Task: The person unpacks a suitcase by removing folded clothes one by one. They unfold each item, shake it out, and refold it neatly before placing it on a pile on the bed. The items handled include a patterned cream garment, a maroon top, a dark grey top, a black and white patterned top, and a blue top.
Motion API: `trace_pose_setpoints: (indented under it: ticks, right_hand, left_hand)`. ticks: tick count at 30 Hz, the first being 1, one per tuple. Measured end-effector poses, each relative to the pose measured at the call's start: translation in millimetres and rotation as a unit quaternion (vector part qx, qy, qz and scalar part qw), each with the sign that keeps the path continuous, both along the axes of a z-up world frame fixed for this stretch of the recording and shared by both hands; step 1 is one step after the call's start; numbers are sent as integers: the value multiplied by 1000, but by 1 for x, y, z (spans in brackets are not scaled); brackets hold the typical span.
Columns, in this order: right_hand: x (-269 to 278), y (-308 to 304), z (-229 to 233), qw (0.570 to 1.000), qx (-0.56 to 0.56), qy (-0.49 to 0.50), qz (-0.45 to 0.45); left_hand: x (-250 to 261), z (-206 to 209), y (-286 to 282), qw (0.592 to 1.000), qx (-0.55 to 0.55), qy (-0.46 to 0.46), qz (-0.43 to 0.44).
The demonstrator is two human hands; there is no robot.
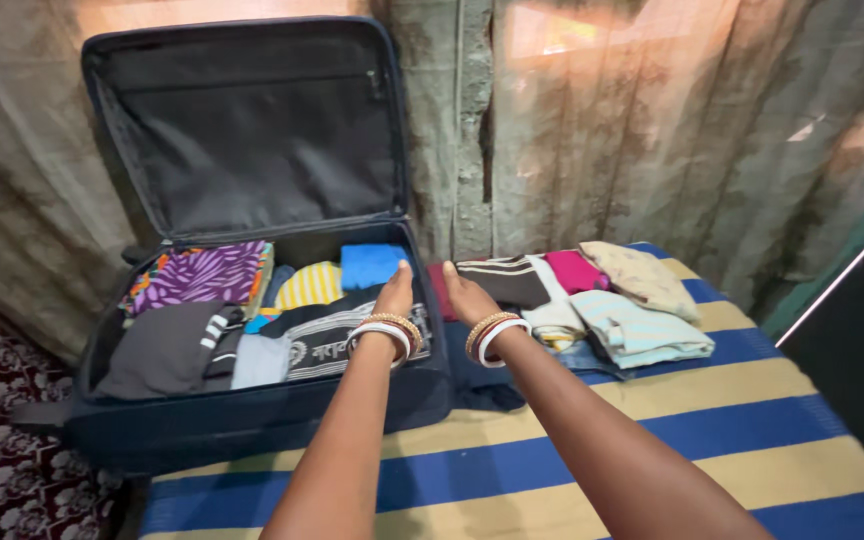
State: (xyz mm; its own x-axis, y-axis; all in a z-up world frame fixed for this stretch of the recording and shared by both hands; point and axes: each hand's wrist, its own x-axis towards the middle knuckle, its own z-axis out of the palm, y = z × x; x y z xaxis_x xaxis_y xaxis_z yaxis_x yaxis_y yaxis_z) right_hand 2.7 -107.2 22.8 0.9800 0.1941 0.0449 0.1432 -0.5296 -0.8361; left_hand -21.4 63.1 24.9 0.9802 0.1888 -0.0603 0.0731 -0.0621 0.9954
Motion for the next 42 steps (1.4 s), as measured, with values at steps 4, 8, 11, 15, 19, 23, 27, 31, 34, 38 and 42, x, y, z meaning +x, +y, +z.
trace_pose_setpoints:
  ticks: [4,8,11,15,19,23,27,31,34,38,42]
  right_hand:
    - [-4,39,-3,1000,-20,2,-13]
    - [-21,72,10,998,-31,51,-29]
    - [-28,99,7,998,-31,41,-30]
    - [-30,117,-13,999,-22,23,-9]
    - [-35,130,-19,999,-21,38,-21]
    - [-34,134,-8,998,-32,39,-39]
    - [-29,139,-14,994,-87,25,-53]
    - [-15,146,-45,995,-98,1,-16]
    - [-4,149,-70,983,-171,-68,14]
    - [-6,154,-71,949,-285,-125,50]
    - [-16,153,-40,936,-334,-101,47]
  left_hand:
    - [-11,5,47,999,22,41,20]
    - [-13,0,94,998,23,48,28]
    - [-11,-18,128,997,-11,61,40]
    - [4,-50,156,998,37,44,18]
    - [17,-76,157,999,7,37,12]
    - [41,-103,154,999,44,-5,4]
    - [48,-121,144,981,193,-10,6]
    - [42,-133,136,964,262,-43,-1]
    - [47,-142,133,930,357,-85,-10]
    - [39,-131,135,911,403,-87,-28]
    - [23,-111,131,903,418,-97,-20]
